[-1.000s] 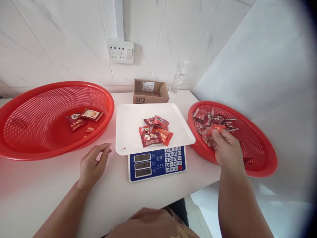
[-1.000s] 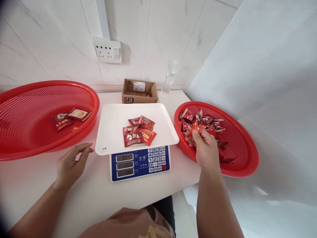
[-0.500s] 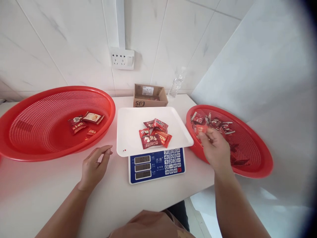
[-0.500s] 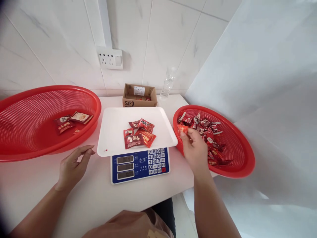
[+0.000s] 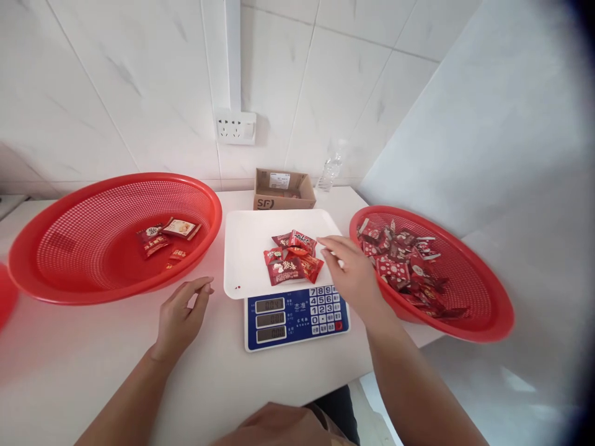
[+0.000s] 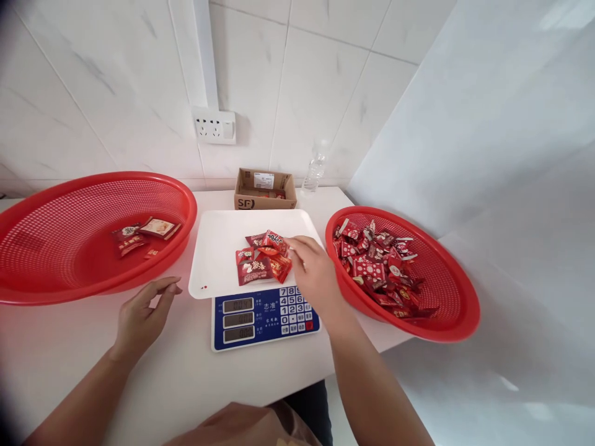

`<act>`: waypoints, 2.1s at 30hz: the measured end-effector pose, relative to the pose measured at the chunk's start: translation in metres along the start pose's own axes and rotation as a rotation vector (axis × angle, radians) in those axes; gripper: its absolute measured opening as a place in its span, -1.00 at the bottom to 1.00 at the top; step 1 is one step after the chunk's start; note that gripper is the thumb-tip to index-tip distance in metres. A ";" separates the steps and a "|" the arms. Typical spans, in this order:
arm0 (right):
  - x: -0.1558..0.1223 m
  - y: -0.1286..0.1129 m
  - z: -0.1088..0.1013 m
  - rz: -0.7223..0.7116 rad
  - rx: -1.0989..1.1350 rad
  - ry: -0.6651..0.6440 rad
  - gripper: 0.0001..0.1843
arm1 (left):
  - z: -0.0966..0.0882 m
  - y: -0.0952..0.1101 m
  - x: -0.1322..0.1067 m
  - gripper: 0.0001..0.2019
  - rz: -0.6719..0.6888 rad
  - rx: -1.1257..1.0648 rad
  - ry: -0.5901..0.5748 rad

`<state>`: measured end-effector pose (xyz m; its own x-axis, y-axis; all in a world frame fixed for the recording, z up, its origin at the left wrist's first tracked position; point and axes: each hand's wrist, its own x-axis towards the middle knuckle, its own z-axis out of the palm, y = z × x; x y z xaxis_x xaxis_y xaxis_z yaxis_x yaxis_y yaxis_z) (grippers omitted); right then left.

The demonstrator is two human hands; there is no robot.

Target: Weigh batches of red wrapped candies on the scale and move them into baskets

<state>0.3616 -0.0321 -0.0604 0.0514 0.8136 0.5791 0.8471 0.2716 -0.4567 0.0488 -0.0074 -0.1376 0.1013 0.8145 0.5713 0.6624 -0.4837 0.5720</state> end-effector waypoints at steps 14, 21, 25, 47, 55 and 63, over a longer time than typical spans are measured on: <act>-0.053 0.058 -0.056 0.462 -0.532 -0.191 -0.53 | 0.001 0.001 -0.002 -0.81 -0.029 -0.012 -0.029; -0.048 0.045 -0.052 0.527 -0.633 -0.238 -0.52 | 0.000 0.007 -0.003 -0.80 -0.080 0.003 -0.013; -0.047 0.042 -0.051 0.575 -0.650 -0.259 -0.53 | 0.000 0.008 -0.002 -0.80 -0.076 0.016 -0.032; -0.046 0.039 -0.051 0.508 -0.688 -0.240 -0.50 | -0.001 0.008 -0.001 -0.81 -0.015 0.034 -0.014; -0.048 0.041 -0.049 0.469 -0.688 -0.215 -0.52 | -0.002 0.010 -0.001 -0.80 -0.041 0.008 -0.029; -0.038 0.042 -0.049 0.337 -0.461 -0.038 -0.58 | -0.001 0.008 -0.002 -0.80 -0.043 -0.020 -0.024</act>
<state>0.4209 -0.0765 -0.0680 0.3467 0.8366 0.4242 0.9309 -0.2515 -0.2648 0.0530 -0.0131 -0.1333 0.0913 0.8421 0.5315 0.6515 -0.4541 0.6077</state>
